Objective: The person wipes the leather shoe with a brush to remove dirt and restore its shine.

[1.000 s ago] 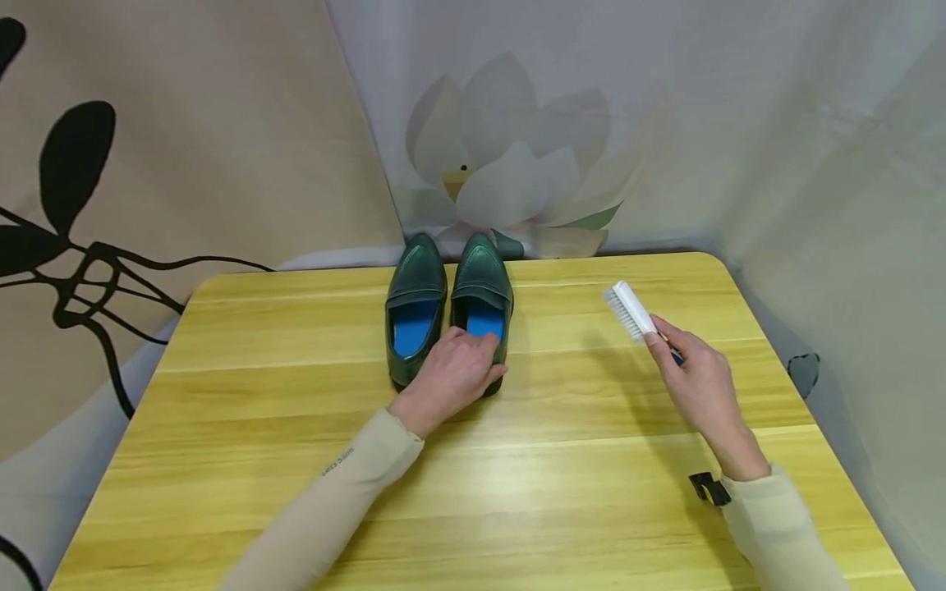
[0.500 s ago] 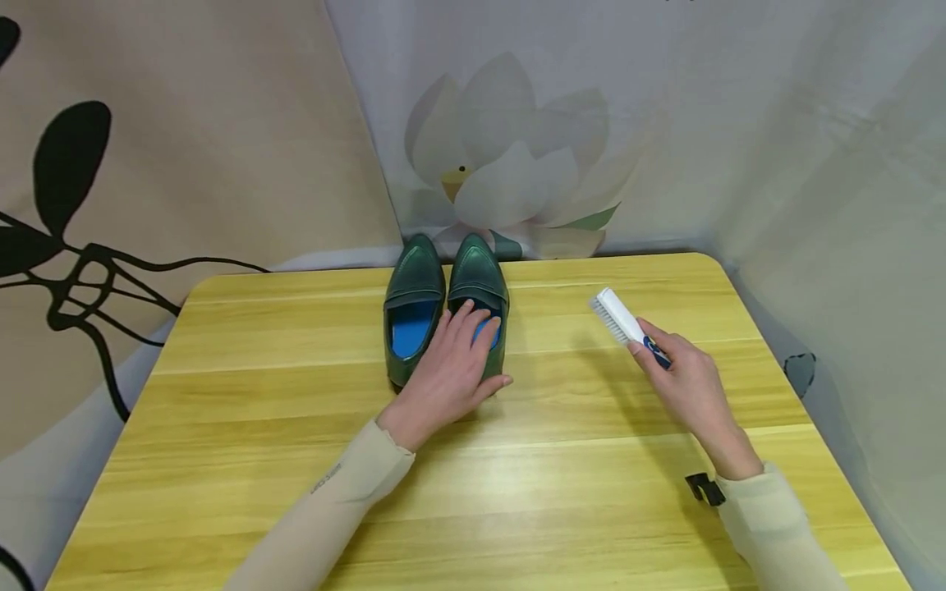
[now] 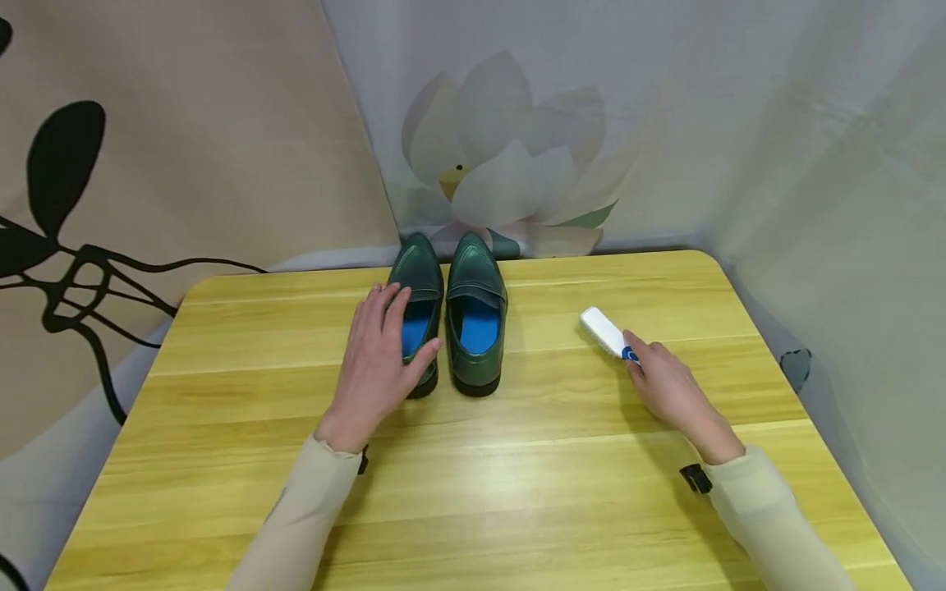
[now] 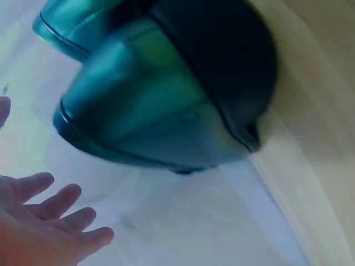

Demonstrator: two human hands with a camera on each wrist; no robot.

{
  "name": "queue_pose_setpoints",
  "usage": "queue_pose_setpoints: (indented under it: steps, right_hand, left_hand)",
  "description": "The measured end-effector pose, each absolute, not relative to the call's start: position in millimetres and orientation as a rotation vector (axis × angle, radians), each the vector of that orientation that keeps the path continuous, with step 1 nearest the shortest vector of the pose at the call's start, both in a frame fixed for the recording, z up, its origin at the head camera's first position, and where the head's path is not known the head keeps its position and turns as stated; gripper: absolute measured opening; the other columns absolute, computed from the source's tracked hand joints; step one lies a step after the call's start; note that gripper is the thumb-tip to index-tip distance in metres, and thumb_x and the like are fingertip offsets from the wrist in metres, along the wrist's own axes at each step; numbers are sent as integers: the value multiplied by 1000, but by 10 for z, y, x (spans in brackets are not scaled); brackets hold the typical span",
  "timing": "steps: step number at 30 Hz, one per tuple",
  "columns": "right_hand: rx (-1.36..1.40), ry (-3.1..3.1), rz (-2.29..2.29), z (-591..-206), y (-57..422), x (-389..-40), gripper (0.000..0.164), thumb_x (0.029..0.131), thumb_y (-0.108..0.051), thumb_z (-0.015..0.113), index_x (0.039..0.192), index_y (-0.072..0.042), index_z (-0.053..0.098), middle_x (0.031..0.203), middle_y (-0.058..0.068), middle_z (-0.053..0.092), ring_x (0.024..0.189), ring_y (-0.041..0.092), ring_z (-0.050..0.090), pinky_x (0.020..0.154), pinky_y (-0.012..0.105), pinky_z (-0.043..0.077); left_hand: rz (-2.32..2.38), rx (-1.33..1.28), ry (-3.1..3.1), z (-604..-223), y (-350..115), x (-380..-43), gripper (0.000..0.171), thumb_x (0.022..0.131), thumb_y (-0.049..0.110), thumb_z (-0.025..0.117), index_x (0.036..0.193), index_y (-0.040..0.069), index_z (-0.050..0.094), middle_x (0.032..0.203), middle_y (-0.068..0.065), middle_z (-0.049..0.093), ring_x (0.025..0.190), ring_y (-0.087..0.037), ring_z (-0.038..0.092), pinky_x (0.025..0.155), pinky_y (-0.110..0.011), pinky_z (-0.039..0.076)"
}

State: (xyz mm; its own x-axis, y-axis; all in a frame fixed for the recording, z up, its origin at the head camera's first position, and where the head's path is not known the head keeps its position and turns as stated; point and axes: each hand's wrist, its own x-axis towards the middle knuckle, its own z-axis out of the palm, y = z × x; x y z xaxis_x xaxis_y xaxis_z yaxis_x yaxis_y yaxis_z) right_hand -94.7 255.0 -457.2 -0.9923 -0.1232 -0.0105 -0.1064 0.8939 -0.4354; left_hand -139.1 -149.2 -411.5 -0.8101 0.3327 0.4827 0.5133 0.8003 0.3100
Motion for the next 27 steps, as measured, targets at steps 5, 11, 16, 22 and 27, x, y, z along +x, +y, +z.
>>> queue_pose_setpoints:
  steps: [5,11,16,22,27]
  right_hand:
    - [-160,2964,-650,-4605,2540,-958,55,105,-4,53,153,13,35,118,37,60,95,43,62,76,56,52]
    - [-149,2945,-595,-4607,2534,-971,61,106,-14,55,154,14,30,129,41,56,111,50,62,85,62,51]
    - [-95,2973,-484,-4535,2527,-960,69,107,-35,56,156,7,34,129,38,57,99,47,64,73,59,53]
    - [-170,3076,-409,-4448,2643,-962,75,107,-48,52,158,4,34,150,34,45,134,55,45,99,71,40]
    - [-201,3127,-319,-4436,2765,-1029,84,104,-62,46,164,-8,26,167,25,23,151,54,14,111,78,15]
  left_hand:
    - [-668,-534,-2616,-4159,-1649,-1394,79,97,42,72,153,-4,40,156,-25,38,150,-43,27,123,-57,19]
    - [-673,-440,-2704,-4215,-1773,-1389,84,98,48,69,155,-5,37,160,-26,32,152,-46,22,123,-59,16]
    - [-649,-370,-2825,-4249,-1893,-1379,90,100,56,61,158,-4,31,166,-26,21,155,-48,11,122,-64,11]
    - [-586,-335,-2907,-4290,-2056,-1400,96,99,64,55,162,-2,25,170,-24,8,155,-49,0,120,-69,4]
    - [-486,-331,-2983,-4300,-2152,-1444,108,94,76,53,164,1,20,172,-21,0,155,-49,-8,115,-77,0]
